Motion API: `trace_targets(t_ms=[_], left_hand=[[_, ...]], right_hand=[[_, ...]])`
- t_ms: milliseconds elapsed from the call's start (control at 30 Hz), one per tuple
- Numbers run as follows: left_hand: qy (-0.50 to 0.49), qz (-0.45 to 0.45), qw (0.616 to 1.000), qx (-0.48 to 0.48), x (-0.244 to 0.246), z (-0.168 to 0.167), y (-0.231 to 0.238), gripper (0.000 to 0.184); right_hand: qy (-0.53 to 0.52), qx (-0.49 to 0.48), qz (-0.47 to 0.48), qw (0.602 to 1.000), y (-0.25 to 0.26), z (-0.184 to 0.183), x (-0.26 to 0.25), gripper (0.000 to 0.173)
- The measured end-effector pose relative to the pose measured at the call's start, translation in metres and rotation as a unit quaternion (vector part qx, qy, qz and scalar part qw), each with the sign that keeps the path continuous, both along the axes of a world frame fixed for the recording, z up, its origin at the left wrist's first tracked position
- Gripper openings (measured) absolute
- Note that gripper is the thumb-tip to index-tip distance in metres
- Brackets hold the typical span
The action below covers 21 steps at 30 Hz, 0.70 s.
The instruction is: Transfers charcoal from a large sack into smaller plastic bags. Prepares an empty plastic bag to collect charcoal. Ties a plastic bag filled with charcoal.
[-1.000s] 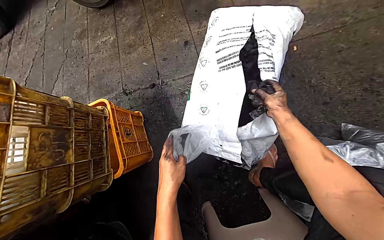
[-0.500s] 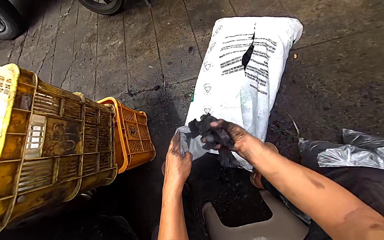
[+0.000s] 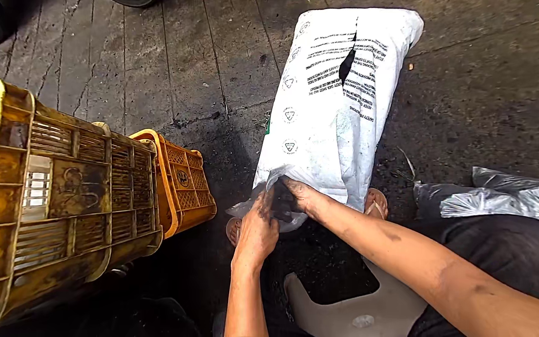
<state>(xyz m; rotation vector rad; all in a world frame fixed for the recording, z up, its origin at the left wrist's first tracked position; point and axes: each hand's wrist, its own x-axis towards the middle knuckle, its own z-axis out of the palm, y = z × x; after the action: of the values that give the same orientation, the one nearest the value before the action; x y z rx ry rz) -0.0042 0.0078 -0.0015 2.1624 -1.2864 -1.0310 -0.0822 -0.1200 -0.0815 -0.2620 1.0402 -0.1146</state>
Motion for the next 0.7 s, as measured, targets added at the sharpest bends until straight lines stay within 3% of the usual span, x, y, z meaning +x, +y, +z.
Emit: trace_targets(t_ms=[67, 133, 233, 300, 400, 467, 533, 600, 633, 700], left_hand=[[0.01, 0.025, 1.0, -0.002, 0.002, 0.001, -0.001, 0.066], [0.002, 0.058, 0.998, 0.012, 0.005, 0.002, -0.001, 0.067], [-0.022, 0.106, 0.994, 0.006, 0.01, 0.001, 0.003, 0.066], [-0.034, 0.12, 0.992, -0.016, 0.011, 0.001, 0.005, 0.064], [-0.034, 0.12, 0.992, -0.026, 0.007, 0.001, 0.005, 0.064], [-0.034, 0.116, 0.992, -0.024, 0.005, 0.0, 0.004, 0.065], [-0.035, 0.118, 0.992, -0.025, 0.004, -0.001, 0.005, 0.066], [-0.04, 0.123, 0.991, -0.025, 0.004, -0.002, 0.006, 0.066], [-0.039, 0.125, 0.991, -0.023, 0.005, -0.002, 0.005, 0.066], [-0.037, 0.128, 0.991, -0.028, 0.005, -0.003, 0.005, 0.065]], right_hand=[[0.057, -0.033, 0.056, 0.996, 0.001, -0.004, 0.009, 0.045], [0.077, -0.121, 0.173, 0.975, 0.002, 0.007, 0.011, 0.048], [0.03, -0.28, 0.342, 0.896, -0.005, 0.025, -0.002, 0.057], [-0.009, -0.34, 0.363, 0.867, -0.023, 0.046, -0.018, 0.051], [-0.031, -0.418, 0.211, 0.883, -0.07, 0.053, -0.041, 0.03], [0.041, -0.497, 0.044, 0.866, -0.119, 0.042, -0.045, 0.027], [0.161, -0.573, -0.077, 0.8, -0.178, 0.019, -0.04, 0.033], [0.235, -0.616, -0.118, 0.742, -0.231, -0.006, -0.034, 0.04], [0.238, -0.615, -0.117, 0.743, -0.248, -0.013, -0.029, 0.042], [0.202, -0.545, -0.134, 0.803, -0.26, -0.026, -0.015, 0.039]])
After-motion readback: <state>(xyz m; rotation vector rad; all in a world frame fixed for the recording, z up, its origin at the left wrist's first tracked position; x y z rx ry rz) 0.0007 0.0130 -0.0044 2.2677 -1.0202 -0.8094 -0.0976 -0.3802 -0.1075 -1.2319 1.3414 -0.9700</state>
